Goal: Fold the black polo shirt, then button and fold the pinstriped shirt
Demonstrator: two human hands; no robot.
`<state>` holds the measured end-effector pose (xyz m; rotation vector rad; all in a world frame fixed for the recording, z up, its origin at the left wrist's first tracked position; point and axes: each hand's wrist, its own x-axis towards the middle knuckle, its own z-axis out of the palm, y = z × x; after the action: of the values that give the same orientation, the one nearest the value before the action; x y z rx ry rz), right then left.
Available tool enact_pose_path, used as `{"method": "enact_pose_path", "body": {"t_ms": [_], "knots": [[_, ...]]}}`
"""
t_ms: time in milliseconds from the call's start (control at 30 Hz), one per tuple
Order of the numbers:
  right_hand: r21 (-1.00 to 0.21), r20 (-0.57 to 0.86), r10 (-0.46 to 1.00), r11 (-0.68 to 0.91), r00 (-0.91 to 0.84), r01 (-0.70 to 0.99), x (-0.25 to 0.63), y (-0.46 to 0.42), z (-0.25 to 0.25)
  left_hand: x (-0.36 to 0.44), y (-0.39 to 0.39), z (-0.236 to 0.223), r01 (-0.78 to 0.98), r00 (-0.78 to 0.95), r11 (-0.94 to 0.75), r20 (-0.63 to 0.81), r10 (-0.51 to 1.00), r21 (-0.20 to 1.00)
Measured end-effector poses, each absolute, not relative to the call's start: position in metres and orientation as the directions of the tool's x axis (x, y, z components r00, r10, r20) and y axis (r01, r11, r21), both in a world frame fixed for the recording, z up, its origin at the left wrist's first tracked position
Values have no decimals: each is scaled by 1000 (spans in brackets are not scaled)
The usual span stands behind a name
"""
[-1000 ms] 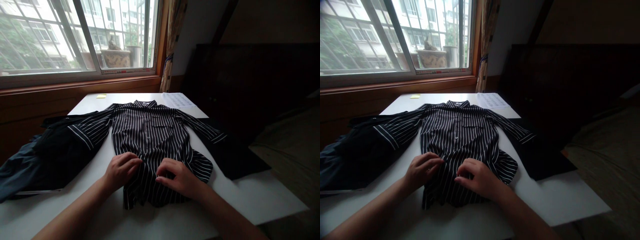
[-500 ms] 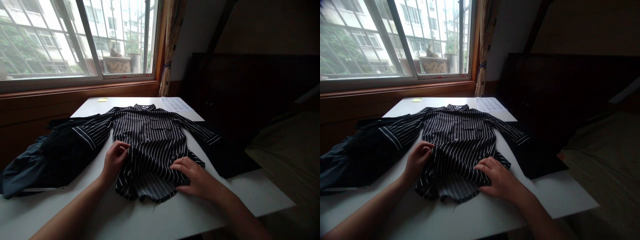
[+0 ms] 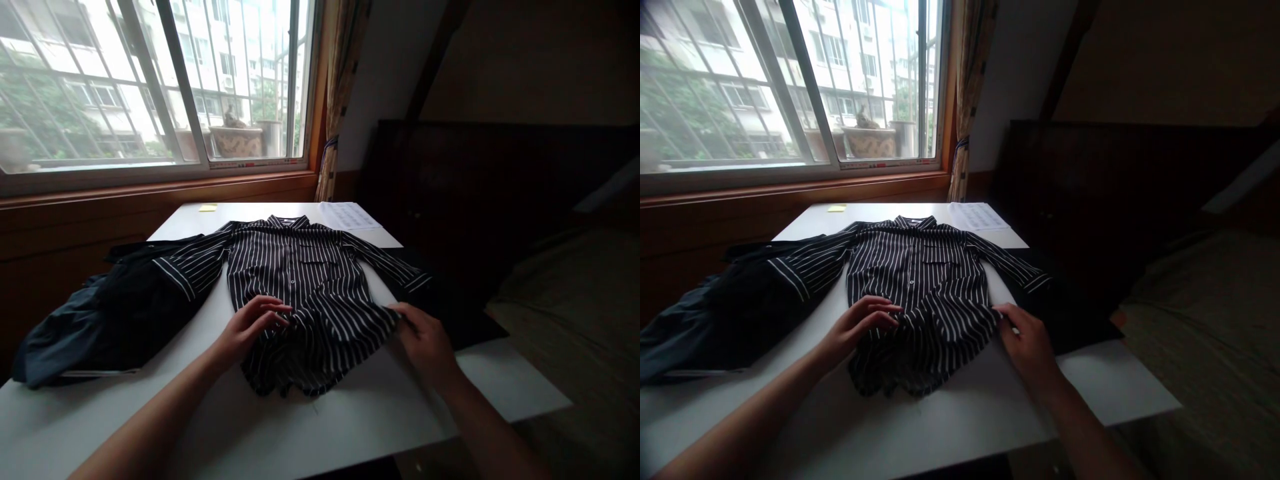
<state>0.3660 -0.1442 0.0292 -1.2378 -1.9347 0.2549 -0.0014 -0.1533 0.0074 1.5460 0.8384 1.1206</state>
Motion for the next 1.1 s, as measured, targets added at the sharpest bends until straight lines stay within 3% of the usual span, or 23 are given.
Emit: {"method": "enact_pose_path", "body": {"t_ms": [67, 167, 300, 400, 467, 567, 700, 833, 900, 1000, 1100], "knots": [[-602, 560, 829, 397, 11, 693, 377, -145, 41, 1, -158, 12, 11, 452, -307, 269, 850, 952], [-632, 587, 779, 271, 220, 726, 390, -142, 54, 3, -164, 22, 213, 573, -477, 286, 768, 853], [-599, 576, 767, 163, 281, 784, 402, -134, 62, 9, -173, 32, 507, 645, -647, 247, 723, 569], [-578, 560, 782, 134, 272, 805, 405, -131, 65, 14, -185, 27, 656, 625, -658, 221, 748, 371], [-561, 566, 785, 145, 250, 815, 404, -130, 64, 14, -194, 17, 717, 579, -621, 227, 783, 316], [-540, 580, 784, 164, 223, 825, 402, -129, 62, 11, -209, 2, 751, 499, -558, 250, 830, 354], [-499, 598, 775, 160, 205, 852, 401, -128, 63, -2, -222, 7, 721, 413, -470, 230, 881, 509], [-465, 579, 797, 150, 172, 872, 410, -129, 77, -34, -234, 39, 706, 237, -425, 375, 896, 567], [-527, 509, 843, 146, 174, 837, 417, -131, 83, -54, -242, 54, 734, 126, -394, 459, 880, 553], [-697, 344, 925, 136, 161, 704, 425, -136, 87, -75, -256, 62, 776, -2, -284, 452, 892, 564], [-778, 147, 989, 110, 8, 619, 427, -145, 83, -79, -267, 56, 793, 95, -296, 372, 923, 532]]}}
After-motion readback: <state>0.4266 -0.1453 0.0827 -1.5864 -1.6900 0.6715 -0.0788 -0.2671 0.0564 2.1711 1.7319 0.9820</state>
